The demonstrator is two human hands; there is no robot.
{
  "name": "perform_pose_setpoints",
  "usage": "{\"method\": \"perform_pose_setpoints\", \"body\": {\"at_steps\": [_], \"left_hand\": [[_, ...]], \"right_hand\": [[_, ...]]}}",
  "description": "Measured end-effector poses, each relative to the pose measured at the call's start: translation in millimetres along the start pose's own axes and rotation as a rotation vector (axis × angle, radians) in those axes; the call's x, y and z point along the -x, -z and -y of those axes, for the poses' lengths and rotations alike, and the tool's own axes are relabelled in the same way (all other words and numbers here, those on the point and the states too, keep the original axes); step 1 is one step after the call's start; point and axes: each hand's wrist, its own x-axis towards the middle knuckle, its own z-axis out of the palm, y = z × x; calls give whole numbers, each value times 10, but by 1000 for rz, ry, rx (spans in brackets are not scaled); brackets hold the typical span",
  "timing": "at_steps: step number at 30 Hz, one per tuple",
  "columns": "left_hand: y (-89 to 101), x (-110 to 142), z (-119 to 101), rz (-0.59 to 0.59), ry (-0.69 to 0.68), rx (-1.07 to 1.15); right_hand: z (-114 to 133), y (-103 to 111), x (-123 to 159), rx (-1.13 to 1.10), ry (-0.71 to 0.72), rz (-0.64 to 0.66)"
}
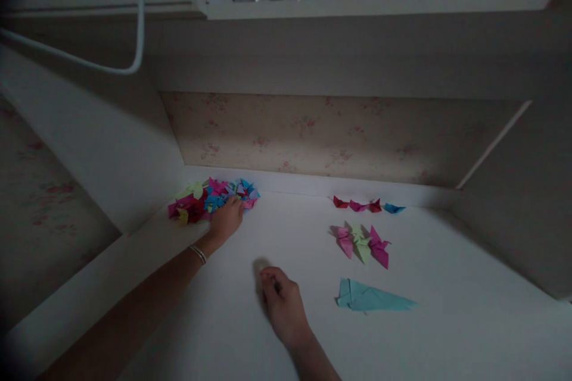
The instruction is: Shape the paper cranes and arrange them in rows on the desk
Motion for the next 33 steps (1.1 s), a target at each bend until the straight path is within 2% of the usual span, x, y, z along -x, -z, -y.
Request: {"method": "perform_pose_setpoints", "body": {"at_steps": [4, 6, 8, 10, 12, 14, 18, 26, 33], "left_hand": [[71, 250, -110, -67, -2, 209], [102, 500, -192, -65, 12, 521], [131, 794, -280, 18, 87, 781], [153, 1073, -359, 163, 171, 960], [160, 1284, -419, 264, 185, 1074], [158, 1407, -460, 299, 155, 1130], [156, 1467, -496, 318, 103, 1145], [94, 1477, -489, 267, 175, 1225], [69, 1486, -504, 270, 189, 1256]], "right_hand": [[26, -7, -20, -139, -42, -27], [28, -9, -35, -225, -41, -62], [29, -7, -47, -302, -38, -105], [39, -1, -46, -344, -30, -137], [62, 3, -29, -354, -18, -140], [93, 1, 0, -338, -1, -119], [148, -17, 62, -232, 36, -105], [97, -27, 60, -156, 15, -203], [96, -31, 57, -113, 21, -228]]}}
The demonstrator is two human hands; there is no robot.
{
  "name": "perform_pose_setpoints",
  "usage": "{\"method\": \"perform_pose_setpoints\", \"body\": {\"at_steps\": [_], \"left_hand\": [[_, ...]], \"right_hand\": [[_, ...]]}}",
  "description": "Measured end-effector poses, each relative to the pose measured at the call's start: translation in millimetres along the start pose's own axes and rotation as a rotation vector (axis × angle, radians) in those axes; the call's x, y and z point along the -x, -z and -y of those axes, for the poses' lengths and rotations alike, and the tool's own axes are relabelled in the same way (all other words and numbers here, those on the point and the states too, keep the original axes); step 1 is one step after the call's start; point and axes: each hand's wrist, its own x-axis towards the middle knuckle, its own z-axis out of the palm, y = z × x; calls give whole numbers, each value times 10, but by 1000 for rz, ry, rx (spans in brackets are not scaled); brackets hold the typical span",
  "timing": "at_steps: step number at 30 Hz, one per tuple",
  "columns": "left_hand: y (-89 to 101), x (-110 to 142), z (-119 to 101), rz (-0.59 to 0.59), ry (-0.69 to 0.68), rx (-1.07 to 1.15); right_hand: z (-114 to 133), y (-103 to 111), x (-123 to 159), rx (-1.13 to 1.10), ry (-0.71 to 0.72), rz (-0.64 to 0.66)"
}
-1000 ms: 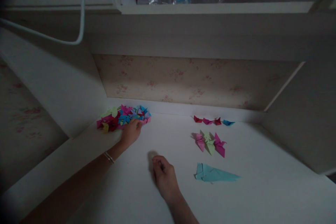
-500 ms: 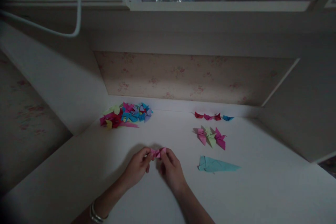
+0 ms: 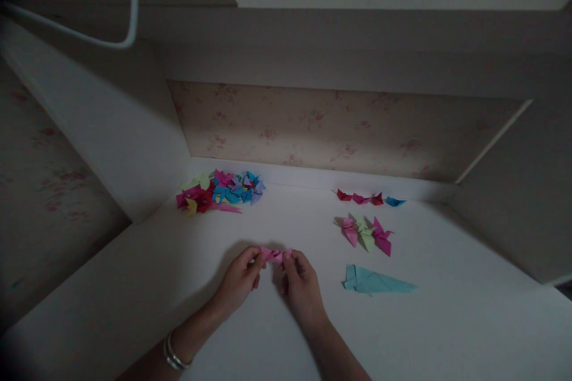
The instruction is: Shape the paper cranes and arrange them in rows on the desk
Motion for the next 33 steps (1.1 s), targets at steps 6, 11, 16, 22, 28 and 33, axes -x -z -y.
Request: {"method": "perform_pose_setpoints", "body": {"at_steps": [6, 11, 16, 22, 28, 33], "left_hand": [[-10, 10, -20, -38, -3, -55], [-5, 18, -84, -28, -23, -100], [7, 31, -136, -37, -45, -175], [8, 33, -131, -47, -62, -201], [9, 36, -116, -60, -84, -196], [3, 35, -121, -72, -83, -189]], "right_hand": [[-39, 4, -13, 3, 3, 5], [-31, 9, -7, 12, 13, 12], [-7, 5, 1, 28, -6, -3], [5, 4, 10, 45, 8, 1], [35, 6, 21, 65, -1, -9], [20, 13, 19, 72, 1, -9]]}}
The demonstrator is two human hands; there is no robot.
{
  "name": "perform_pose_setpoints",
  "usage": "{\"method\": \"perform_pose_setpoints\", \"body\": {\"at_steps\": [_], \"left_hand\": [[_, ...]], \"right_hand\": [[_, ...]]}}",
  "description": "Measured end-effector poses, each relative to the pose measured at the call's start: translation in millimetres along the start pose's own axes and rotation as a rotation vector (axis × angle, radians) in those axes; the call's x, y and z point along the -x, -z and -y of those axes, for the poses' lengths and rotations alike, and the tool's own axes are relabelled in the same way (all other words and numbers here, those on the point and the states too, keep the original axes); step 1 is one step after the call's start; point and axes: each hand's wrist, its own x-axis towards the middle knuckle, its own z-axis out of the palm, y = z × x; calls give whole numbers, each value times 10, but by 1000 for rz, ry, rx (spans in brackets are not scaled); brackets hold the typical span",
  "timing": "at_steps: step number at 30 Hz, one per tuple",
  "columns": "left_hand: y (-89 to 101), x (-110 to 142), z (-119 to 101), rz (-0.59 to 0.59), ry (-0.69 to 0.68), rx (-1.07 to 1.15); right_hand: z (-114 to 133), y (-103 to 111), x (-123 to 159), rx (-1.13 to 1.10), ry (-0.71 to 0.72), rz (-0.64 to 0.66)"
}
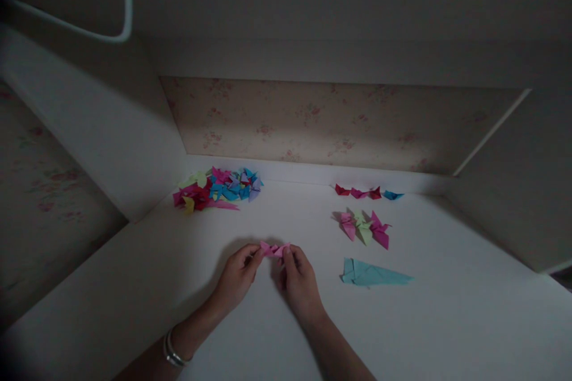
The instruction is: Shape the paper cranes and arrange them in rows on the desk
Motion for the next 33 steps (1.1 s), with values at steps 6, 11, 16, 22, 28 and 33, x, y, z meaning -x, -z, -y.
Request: {"method": "perform_pose_setpoints", "body": {"at_steps": [6, 11, 16, 22, 28, 33], "left_hand": [[-1, -2, 0, 7, 11, -4], [4, -1, -18, 7, 13, -1], [-1, 1, -12, 6, 19, 3], [-7, 10, -5, 13, 36, 14], [7, 9, -53, 13, 35, -1], [6, -43, -33, 19, -21, -20]], "right_hand": [[-67, 1, -26, -46, 1, 12], [-67, 6, -29, -63, 2, 15], [-41, 7, -22, -31, 6, 15], [-33, -1, -13, -27, 10, 4], [4, -8, -8, -33, -5, 6], [-27, 2, -18, -43, 4, -17]]}}
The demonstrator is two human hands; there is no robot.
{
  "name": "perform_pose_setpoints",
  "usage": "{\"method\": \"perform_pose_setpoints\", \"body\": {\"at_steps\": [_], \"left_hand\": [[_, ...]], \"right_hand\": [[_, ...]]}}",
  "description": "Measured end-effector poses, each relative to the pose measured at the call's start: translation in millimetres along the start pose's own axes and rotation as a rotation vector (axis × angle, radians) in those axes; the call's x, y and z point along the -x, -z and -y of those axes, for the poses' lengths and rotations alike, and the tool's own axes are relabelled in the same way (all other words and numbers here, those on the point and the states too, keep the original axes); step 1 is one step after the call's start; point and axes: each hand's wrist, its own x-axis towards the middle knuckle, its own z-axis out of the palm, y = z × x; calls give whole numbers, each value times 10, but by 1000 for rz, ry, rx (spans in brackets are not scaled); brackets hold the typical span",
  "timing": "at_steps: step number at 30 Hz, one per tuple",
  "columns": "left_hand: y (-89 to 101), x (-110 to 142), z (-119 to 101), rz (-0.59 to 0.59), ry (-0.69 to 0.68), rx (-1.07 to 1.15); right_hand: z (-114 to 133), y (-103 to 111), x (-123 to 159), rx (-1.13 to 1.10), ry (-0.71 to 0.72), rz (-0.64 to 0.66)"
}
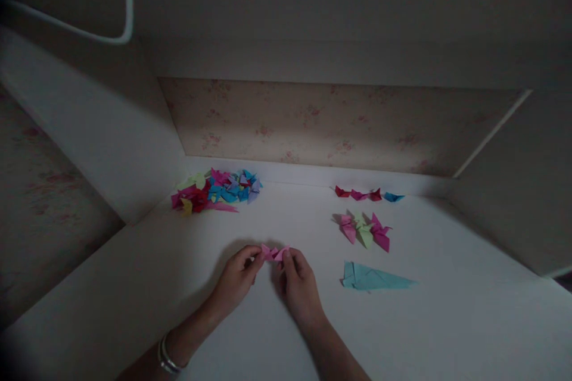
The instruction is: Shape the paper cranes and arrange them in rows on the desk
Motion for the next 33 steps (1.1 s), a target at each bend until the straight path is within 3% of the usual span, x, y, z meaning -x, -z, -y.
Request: {"method": "perform_pose_setpoints", "body": {"at_steps": [6, 11, 14, 20, 27, 33], "left_hand": [[42, -243, -75, 155, -109, -104], [-43, -822, -165, 114, -175, -112], [-287, -1254, -169, 135, -219, -132], [-992, -1899, -156, 223, -168, -323], [-1691, -2238, -161, 319, -163, -406], [-1897, -2366, -129, 336, -141, -487]], "right_hand": [[19, 33, -38, -169, -47, -59], [22, 39, -70, -432, -142, -132], [-36, 17, -72, -393, -161, -88], [-65, -51, -90, -178, -157, 77], [-58, -83, -129, -36, -149, 109], [-74, -74, -130, 84, -139, 101]]}}
